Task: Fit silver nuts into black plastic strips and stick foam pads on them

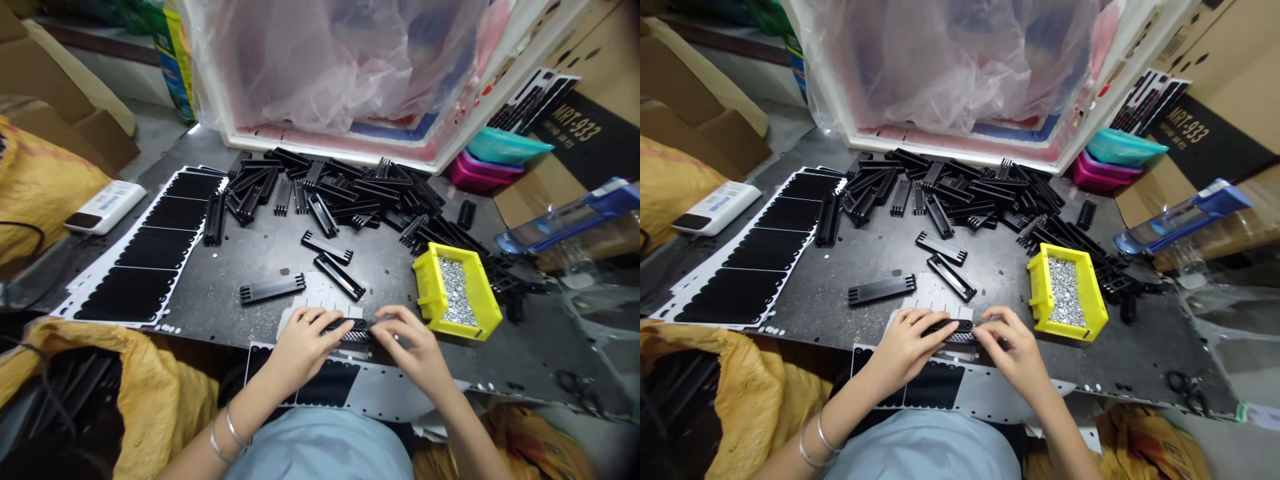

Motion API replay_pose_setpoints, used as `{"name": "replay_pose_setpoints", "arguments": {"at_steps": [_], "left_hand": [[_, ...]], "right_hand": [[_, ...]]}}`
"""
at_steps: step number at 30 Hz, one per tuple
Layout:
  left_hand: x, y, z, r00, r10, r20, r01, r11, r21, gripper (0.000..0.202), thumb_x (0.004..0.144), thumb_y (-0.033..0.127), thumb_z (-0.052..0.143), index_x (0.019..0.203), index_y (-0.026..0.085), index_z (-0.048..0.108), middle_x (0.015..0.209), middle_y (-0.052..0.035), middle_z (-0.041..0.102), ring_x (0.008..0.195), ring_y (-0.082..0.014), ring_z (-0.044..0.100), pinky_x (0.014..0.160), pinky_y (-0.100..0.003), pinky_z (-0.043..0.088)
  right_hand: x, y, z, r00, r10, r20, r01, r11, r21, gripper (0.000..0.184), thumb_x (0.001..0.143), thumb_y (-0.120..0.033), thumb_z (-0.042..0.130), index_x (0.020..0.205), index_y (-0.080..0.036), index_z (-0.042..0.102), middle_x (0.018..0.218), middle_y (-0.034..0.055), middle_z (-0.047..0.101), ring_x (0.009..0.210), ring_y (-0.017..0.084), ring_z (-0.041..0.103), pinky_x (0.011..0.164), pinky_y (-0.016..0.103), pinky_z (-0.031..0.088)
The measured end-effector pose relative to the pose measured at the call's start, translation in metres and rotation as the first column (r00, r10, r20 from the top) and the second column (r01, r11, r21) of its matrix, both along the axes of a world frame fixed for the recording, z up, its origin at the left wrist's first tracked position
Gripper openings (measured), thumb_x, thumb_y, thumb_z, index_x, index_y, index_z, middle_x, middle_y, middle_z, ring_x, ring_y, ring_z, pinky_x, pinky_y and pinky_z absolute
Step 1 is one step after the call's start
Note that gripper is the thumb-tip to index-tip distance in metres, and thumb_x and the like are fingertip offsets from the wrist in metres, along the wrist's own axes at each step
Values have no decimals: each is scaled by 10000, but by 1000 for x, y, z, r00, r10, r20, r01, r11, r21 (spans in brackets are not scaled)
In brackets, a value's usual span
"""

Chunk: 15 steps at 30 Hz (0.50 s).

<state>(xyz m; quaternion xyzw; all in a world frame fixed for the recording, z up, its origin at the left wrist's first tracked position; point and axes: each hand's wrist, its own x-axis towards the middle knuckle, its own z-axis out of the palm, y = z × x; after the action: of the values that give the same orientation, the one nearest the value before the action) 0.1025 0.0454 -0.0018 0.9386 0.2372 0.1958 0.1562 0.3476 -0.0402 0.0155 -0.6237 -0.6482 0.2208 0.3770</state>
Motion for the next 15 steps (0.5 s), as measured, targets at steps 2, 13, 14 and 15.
{"name": "replay_pose_setpoints", "arguments": {"at_steps": [2,13,14,15], "left_hand": [[4,0,-3,1000,-10,18,9,999,32,407,1041,213,537,1443,261,574,1398,-89,656,1182,-248,611,1006,-446,448],[-10,-1,2,971,70,227,-15,971,-238,337,1052,192,521,1357,244,654,1277,-103,679,1158,-233,607,998,-431,536],[-10,-1,1,963,68,259,-2,969,-247,342,1046,180,530,1358,245,656,1277,-105,677,1161,-229,604,1001,-423,538],[-10,-1,-1,956,69,286,7,967,-254,347,1041,170,537,1358,245,658,1274,-106,678,1163,-224,602,1004,-415,538]], "right_hand": [[6,23,3,996,-74,56,75,997,-5,211,1033,-348,575,976,-233,743,1076,84,665,935,208,684,826,337,551],[22,81,2,983,154,96,-137,977,-164,167,960,-356,677,1050,-219,714,904,34,748,635,150,602,675,321,525],[25,76,2,985,160,67,-151,980,-129,160,966,-360,673,1029,-220,718,981,53,759,667,153,619,679,322,534],[28,71,1,985,167,34,-162,981,-102,161,968,-366,673,1009,-220,726,1044,68,761,719,163,645,690,325,547]]}}
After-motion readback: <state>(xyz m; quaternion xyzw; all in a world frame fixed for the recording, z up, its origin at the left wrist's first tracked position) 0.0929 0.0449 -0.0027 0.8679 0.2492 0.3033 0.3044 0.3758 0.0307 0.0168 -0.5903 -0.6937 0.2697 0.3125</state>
